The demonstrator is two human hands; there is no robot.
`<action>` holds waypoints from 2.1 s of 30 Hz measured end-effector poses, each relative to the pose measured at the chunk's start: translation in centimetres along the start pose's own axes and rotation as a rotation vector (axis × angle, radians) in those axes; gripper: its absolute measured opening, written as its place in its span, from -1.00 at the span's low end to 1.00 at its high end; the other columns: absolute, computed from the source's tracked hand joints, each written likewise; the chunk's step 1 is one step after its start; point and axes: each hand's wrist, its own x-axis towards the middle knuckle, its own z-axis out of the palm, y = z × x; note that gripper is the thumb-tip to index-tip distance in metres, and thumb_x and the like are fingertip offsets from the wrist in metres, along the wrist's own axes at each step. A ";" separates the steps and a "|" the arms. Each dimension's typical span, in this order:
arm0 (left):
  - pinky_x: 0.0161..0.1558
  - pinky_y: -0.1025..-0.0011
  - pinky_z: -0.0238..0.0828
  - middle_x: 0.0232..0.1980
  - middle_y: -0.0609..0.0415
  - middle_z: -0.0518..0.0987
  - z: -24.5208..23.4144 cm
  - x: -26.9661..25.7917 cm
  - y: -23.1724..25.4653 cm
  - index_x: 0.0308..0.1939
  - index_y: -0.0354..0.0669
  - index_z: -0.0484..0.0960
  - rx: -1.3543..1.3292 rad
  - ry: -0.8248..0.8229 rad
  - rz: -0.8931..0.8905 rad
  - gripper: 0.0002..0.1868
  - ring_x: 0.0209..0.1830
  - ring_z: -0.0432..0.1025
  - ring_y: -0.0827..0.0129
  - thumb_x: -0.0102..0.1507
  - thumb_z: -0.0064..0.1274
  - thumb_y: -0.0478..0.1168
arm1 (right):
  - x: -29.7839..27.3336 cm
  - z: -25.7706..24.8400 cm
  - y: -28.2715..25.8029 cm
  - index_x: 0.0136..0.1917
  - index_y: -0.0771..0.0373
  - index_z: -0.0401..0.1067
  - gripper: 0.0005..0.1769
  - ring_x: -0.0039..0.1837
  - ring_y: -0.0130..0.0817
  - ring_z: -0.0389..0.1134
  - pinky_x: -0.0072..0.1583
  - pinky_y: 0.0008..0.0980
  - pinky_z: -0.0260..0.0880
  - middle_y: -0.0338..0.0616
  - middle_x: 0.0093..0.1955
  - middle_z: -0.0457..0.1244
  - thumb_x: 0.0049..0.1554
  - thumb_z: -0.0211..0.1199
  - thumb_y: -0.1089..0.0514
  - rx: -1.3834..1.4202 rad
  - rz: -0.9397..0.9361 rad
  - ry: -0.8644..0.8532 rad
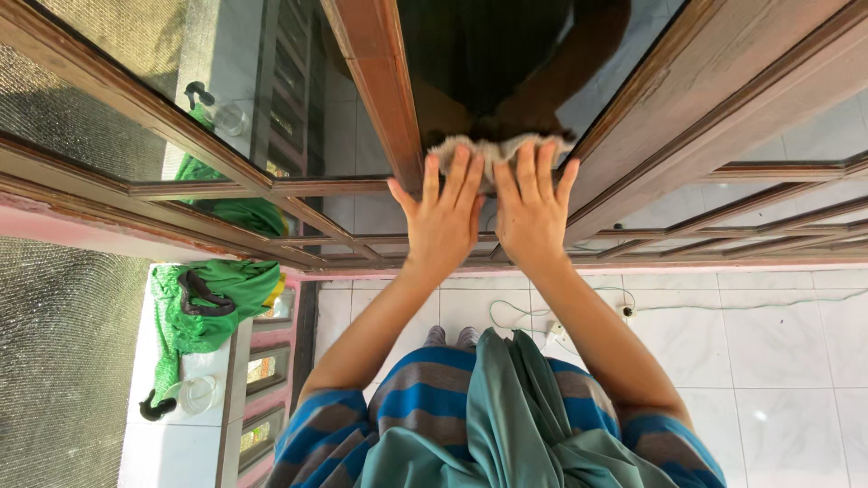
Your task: The person wipes the glass panes and wooden frames of a window using a cloth and liquid from a spray bottle.
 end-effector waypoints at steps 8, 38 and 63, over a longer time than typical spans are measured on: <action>0.43 -0.48 -0.74 0.69 0.16 0.11 1.7 -0.8 -0.8 0.58 0.04 0.35 0.021 0.039 0.006 -0.43 0.73 -0.29 -0.02 0.49 -0.07 0.01 | -0.8 2.8 -0.8 0.48 0.38 0.29 -0.43 0.69 0.29 -0.16 0.55 0.46 -0.42 0.28 0.63 -0.01 0.26 0.23 0.12 0.115 0.015 0.022; 0.50 -0.31 -0.79 0.66 -0.09 0.13 3.3 -2.4 9.6 0.54 -0.43 0.25 -0.341 0.024 0.037 -0.34 0.73 -0.20 0.03 0.41 -0.06 -0.15 | -6.6 -5.1 3.9 0.35 0.49 0.40 -0.56 0.62 0.07 0.09 0.57 0.19 -0.01 0.10 0.50 0.14 0.23 0.16 0.29 0.251 0.140 0.154; 0.10 0.01 0.22 0.29 -0.14 0.31 6.3 8.5 37.5 0.44 -0.41 0.38 -0.105 -0.093 -0.126 -0.40 0.07 0.25 -0.03 0.36 -0.01 -0.16 | -12.3 -9.9 31.7 0.33 0.39 0.37 -0.49 0.37 0.12 0.08 0.34 0.06 0.15 0.13 0.48 0.05 0.13 0.31 0.23 0.159 0.124 0.232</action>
